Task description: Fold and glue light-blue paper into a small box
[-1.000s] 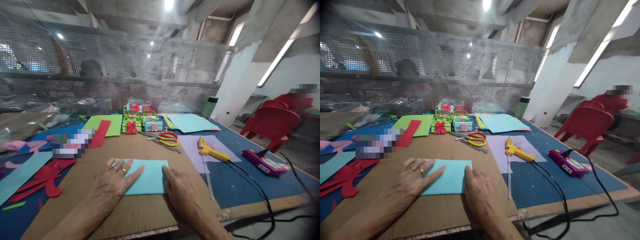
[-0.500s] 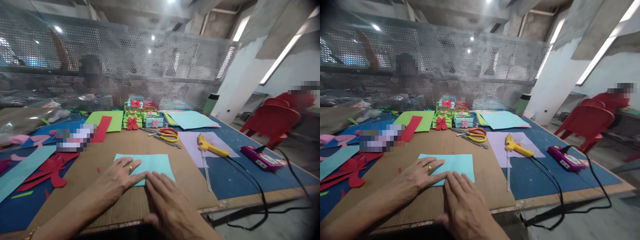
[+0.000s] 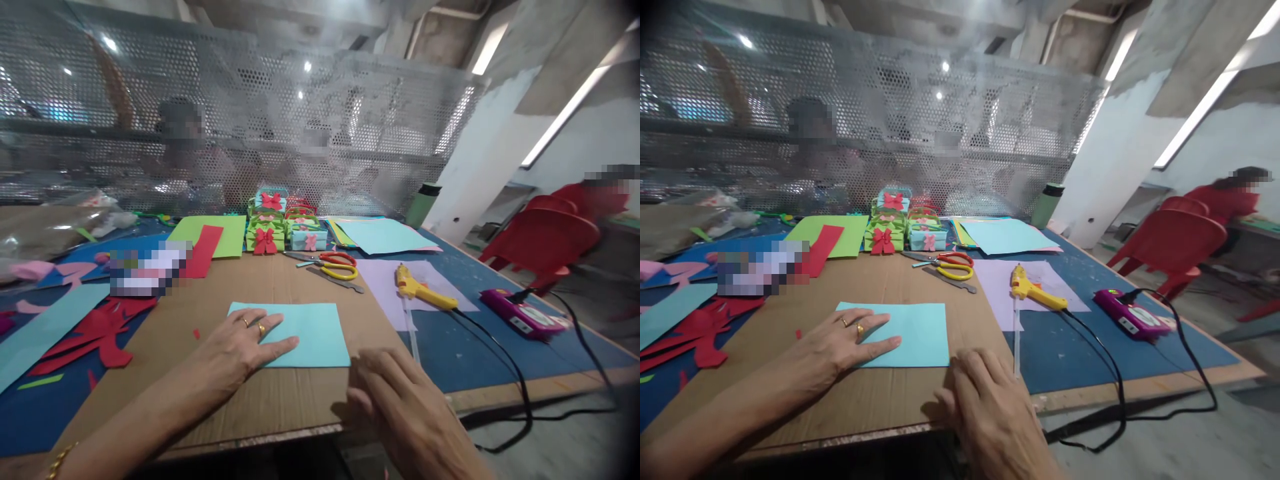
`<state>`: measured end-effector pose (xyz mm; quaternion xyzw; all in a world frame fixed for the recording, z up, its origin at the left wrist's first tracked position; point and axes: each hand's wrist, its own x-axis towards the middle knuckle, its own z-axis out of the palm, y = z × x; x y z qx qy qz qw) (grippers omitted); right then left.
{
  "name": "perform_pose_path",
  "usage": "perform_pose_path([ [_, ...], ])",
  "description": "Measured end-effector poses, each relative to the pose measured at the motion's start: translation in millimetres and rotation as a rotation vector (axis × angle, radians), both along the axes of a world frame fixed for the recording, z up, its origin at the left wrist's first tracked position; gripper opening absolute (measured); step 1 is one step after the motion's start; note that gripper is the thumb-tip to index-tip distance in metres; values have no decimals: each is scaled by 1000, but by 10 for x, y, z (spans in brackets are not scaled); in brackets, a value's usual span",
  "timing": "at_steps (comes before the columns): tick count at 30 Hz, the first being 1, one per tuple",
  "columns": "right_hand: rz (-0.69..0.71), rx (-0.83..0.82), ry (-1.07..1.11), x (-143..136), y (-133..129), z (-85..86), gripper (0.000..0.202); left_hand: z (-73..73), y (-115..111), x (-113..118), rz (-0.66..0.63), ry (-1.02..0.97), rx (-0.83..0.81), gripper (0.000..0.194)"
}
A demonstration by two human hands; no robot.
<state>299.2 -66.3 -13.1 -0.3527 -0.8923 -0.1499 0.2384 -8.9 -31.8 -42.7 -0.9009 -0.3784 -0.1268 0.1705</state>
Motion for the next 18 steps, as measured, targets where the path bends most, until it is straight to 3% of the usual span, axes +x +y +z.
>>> perform_pose_path([
  [2, 59, 3, -3, -117, 37, 23, 35, 30, -19, 10, 17, 12, -7, 57],
  [7, 210, -111, -140, -374, 137, -83, 77, 177, -63, 37, 26, 61, -26, 57],
  [11, 221, -144, -161, -385, 190, -176, 78, 260, -144, 186, 134, 79, 31, 51],
  [14, 232, -119, -158, -362, 214, -206, 84, 227, -281, 411, 192, 85, 95, 35],
  [18, 269, -46, -148, -359, 230, -232, 101, 95, -530, 657, 225, 14, 75, 37],
])
